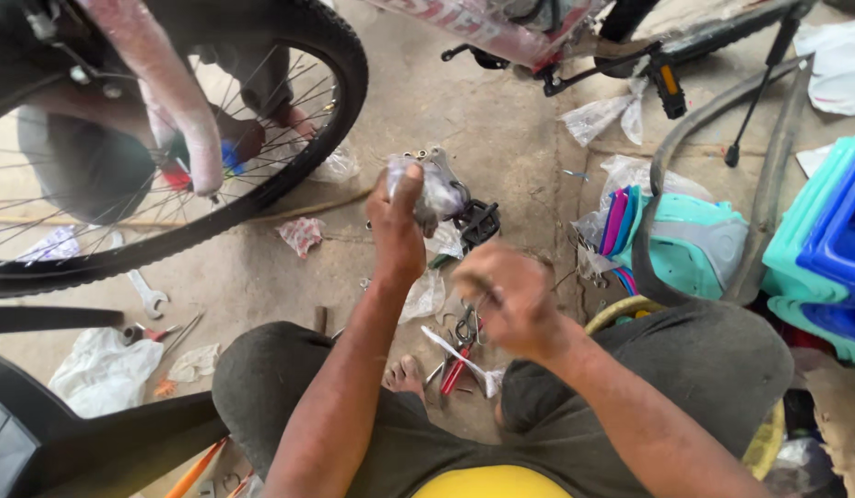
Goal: The person assembles a bicycle by first attaching a bell to the handlebars using a screwdriver, then installing a pedal onto the crank arm using a wrench. The person works on the floor in a cluttered workshop environment.
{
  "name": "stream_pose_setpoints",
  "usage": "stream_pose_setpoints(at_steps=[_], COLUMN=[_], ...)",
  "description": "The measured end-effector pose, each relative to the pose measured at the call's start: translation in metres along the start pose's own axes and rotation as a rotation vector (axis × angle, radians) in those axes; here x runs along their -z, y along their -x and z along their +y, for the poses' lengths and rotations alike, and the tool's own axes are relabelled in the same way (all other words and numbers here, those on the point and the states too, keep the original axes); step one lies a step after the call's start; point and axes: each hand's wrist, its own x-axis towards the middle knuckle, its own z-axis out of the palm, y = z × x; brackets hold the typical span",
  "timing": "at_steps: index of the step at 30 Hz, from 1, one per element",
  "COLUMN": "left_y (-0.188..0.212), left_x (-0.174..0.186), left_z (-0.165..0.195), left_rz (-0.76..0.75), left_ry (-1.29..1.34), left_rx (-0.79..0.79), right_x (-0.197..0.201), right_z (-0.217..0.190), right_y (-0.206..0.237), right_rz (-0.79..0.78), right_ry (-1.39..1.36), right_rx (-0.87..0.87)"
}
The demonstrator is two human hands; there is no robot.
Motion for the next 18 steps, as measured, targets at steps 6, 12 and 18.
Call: stream_pose_setpoints(at_steps=[6, 12, 18], left_y=[0.019, 0.023, 0.020], left_x=[-0.002, 0.002, -0.005], left_z=[0.005, 0.011, 0.005], left_rz=[-0.297, -0.368, -0.324], left_ry=[-0.200, -0.140, -0.086], left_rx=[-0.162, 0.139, 0.099], right_x=[0.019, 0.022, 0.013], right_z=[0.019, 0.028, 0.043], right_y=[-0.014, -0.001, 0.005], right_rz=[0.070, -0.070, -0.021], right_ry=[-0.119, -0.306, 0.159], right_rx=[-0.397, -0.453, -0.238])
